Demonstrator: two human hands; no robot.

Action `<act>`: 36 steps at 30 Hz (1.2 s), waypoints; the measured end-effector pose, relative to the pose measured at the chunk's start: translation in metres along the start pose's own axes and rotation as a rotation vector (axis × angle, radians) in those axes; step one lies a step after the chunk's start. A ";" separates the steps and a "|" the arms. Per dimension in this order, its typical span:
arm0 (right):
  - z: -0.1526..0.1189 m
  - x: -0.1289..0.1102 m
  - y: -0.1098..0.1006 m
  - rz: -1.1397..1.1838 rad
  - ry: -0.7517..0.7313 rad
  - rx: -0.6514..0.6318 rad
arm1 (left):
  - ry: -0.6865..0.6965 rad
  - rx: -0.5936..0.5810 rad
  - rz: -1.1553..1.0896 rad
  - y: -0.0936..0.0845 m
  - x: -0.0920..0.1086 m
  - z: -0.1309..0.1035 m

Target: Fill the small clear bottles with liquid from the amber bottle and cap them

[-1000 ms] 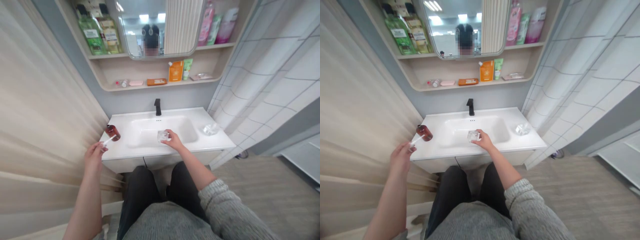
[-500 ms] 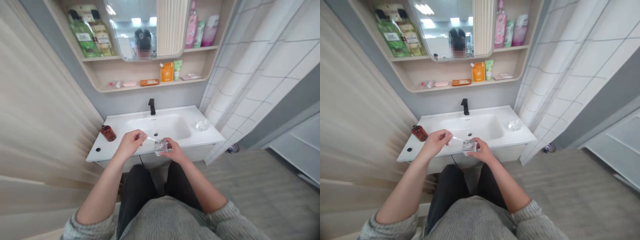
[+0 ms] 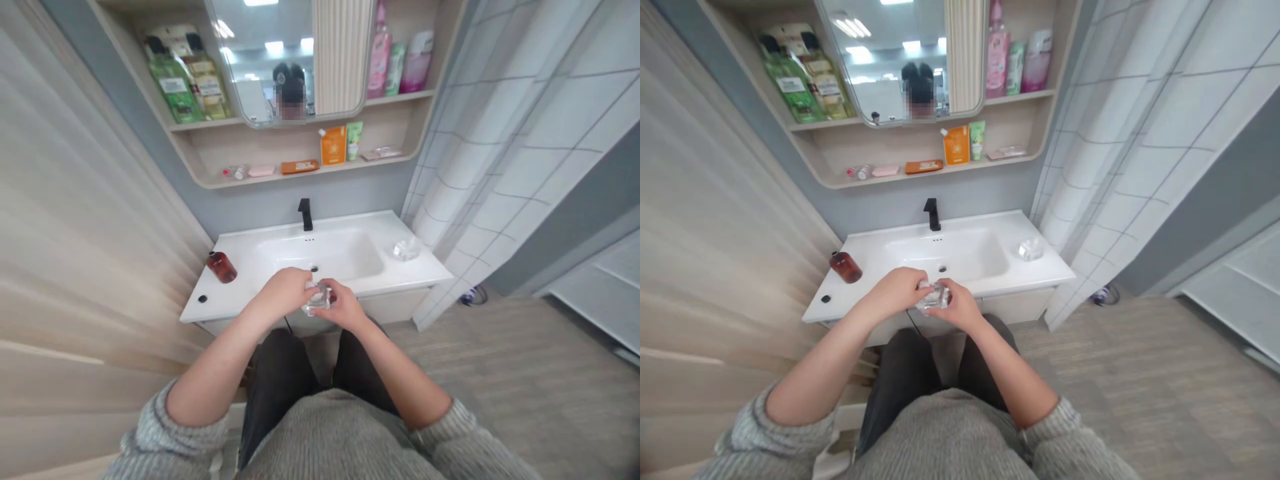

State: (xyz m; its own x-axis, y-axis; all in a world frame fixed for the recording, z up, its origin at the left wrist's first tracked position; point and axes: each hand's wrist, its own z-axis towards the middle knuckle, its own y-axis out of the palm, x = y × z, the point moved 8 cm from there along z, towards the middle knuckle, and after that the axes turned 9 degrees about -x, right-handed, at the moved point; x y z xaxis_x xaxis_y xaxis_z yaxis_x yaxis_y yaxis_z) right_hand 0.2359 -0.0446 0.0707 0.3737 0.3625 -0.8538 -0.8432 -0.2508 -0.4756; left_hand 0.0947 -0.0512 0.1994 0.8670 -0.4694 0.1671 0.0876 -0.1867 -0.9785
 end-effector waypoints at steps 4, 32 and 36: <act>-0.004 -0.005 -0.001 0.014 -0.017 -0.013 | 0.220 -0.064 -0.049 0.003 0.009 -0.003; -0.018 -0.024 -0.008 0.002 -0.044 -0.024 | 0.211 -0.030 -0.071 -0.001 0.018 -0.028; -0.019 -0.022 -0.006 -0.001 -0.043 -0.032 | 0.266 0.007 -0.077 -0.004 0.026 -0.034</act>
State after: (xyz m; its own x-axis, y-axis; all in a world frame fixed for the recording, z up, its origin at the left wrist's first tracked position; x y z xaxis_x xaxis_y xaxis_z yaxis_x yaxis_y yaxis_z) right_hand 0.2399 -0.0683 0.0877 0.3568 0.4004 -0.8440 -0.8301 -0.2787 -0.4831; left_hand 0.1002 -0.0920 0.2120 0.6982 -0.6647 0.2661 0.1522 -0.2254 -0.9623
